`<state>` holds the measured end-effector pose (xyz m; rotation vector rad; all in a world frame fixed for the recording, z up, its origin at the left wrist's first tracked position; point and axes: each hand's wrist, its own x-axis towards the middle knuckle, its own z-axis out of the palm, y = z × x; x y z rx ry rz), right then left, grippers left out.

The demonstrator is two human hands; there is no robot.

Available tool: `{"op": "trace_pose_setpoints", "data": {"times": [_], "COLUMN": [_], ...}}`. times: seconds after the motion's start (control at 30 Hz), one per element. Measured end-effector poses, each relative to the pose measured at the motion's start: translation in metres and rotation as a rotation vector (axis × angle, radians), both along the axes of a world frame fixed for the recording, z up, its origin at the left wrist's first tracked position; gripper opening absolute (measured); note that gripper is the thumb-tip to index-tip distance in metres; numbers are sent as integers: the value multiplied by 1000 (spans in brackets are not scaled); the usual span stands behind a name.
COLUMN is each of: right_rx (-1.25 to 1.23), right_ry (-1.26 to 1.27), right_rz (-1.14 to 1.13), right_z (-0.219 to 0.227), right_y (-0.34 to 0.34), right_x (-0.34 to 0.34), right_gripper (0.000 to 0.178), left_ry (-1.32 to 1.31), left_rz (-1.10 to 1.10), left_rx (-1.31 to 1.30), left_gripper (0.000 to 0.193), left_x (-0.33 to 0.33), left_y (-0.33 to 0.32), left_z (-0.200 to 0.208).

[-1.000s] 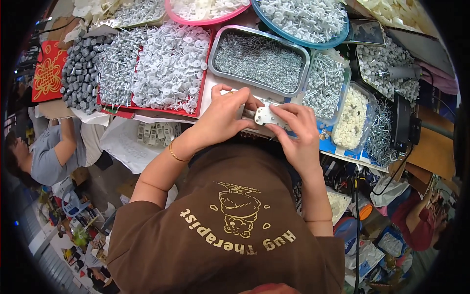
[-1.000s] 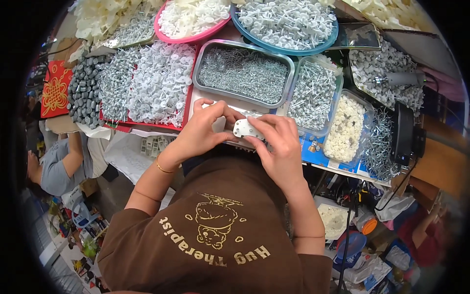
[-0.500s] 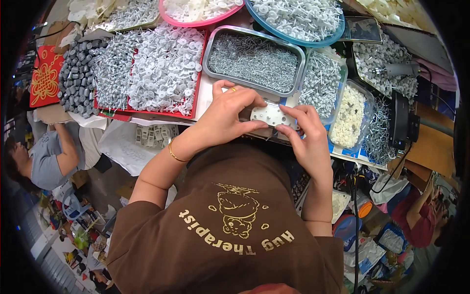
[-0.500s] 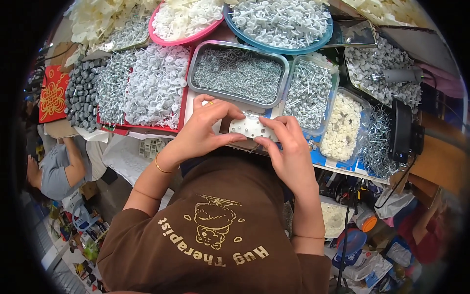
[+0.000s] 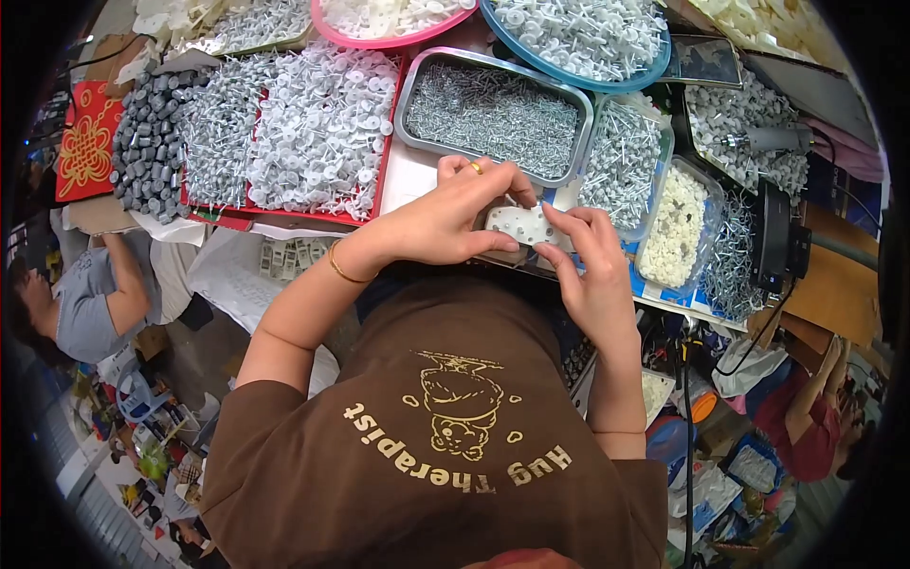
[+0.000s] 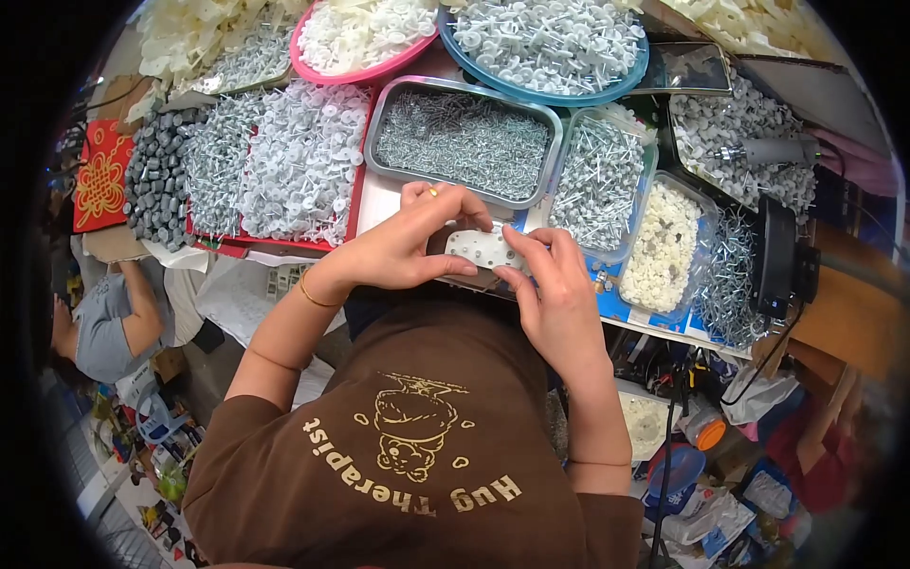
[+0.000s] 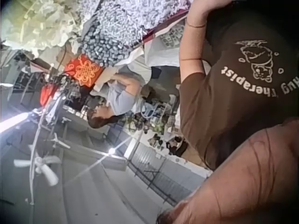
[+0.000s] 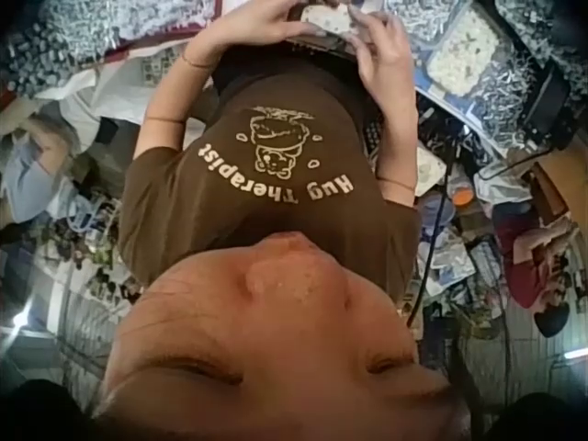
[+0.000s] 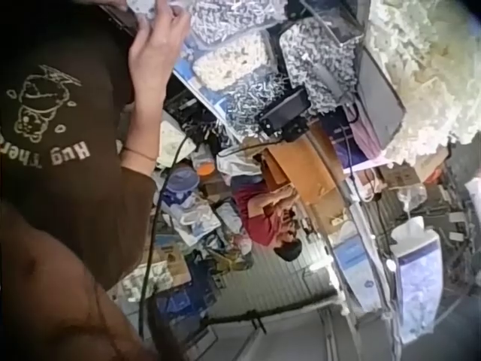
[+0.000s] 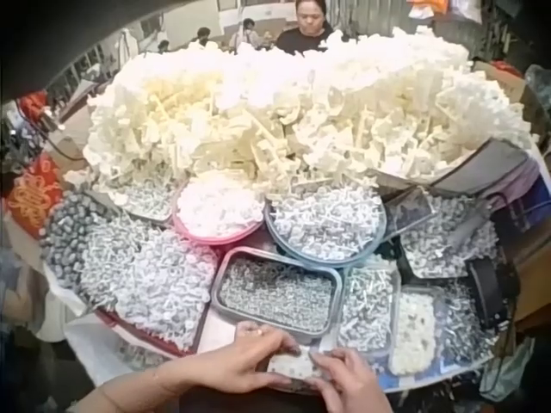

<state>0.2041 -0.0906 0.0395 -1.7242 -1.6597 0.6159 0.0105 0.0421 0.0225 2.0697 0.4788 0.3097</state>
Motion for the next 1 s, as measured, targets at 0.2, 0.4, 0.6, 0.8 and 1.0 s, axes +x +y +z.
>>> {"op": "trace_pose_setpoints", "data": {"times": [0.2, 0.4, 0.6, 0.8, 1.0], "right_rx": [-13, 12, 14, 8, 26], "right_ry": [-8, -40, -66, -48, -1], "right_rz": [10, 10, 24, 22, -22], "right_z": [0, -2, 5, 6, -3], "right_y": [-2, 0, 0, -1, -2], "right_x": [0, -2, -3, 0, -2], "right_gripper": [38, 40, 42, 42, 41], "left_ry": [11, 4, 16, 15, 7], "left_rz": [-10, 83, 77, 127, 154], "left_rx": [42, -30, 86, 74, 131], "left_gripper": [46, 45, 41, 42, 39], "left_x": [1, -4, -6, -8, -8], "left_y": [0, 1, -4, -16, -9], "left_z": [5, -2, 5, 2, 0]}}
